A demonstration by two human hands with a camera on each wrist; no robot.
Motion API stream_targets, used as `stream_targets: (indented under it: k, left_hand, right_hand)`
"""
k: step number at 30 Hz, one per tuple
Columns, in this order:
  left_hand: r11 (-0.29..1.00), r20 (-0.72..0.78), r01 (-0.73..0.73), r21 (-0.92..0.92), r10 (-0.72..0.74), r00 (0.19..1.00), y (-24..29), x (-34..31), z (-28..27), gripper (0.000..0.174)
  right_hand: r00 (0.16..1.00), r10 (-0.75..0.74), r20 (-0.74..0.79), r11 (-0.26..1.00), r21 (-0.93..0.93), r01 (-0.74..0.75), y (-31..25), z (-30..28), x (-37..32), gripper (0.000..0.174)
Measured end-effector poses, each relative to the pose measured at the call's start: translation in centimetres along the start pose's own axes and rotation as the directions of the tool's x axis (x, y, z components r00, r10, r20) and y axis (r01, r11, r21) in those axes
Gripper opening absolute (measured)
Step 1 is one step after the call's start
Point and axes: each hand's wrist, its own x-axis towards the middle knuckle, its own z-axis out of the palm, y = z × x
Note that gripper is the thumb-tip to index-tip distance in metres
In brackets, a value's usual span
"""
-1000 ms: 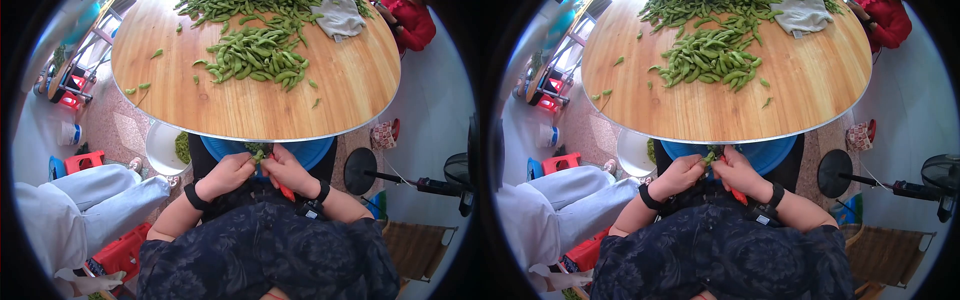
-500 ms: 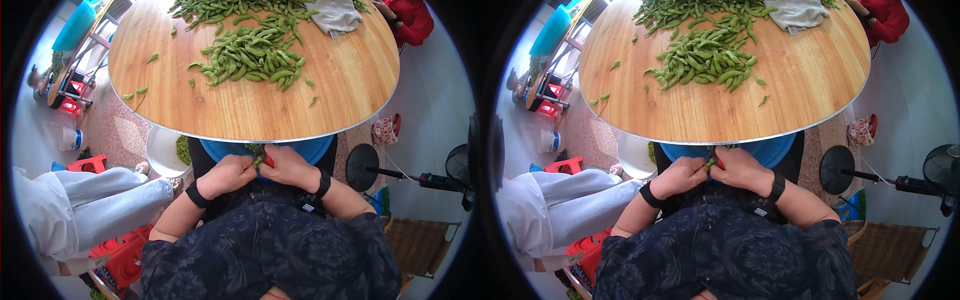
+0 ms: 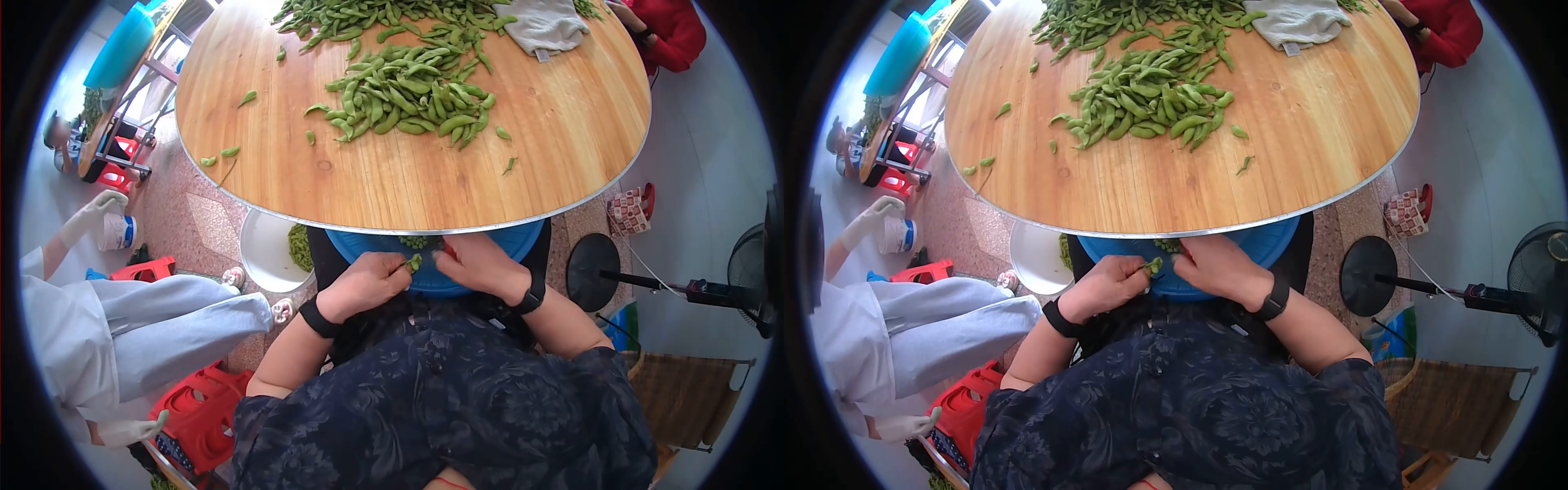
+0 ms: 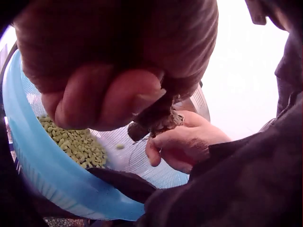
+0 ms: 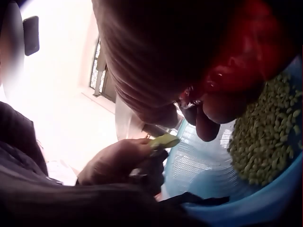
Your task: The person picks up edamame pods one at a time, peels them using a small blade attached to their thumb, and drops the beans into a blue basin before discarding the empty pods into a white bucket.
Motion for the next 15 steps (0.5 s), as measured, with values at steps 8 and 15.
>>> stream_targets:
  k: [8,15]
  left_hand:
    - [0.974,0.044,-0.214,0.078,0.211,0.976,0.2,0.1,0.5,0.025]
    - [0.998,-0.410,0.066,0.015,-0.054,0.911,-3.4,-5.0,-4.0,0.030]
  right_hand:
    - [0.994,-0.111,0.014,0.987,-0.111,0.112,1.3,1.3,0.6,0.027]
    - [0.990,-0.123,0.072,0.952,-0.272,0.138,-1.4,-2.4,-3.0,0.024]
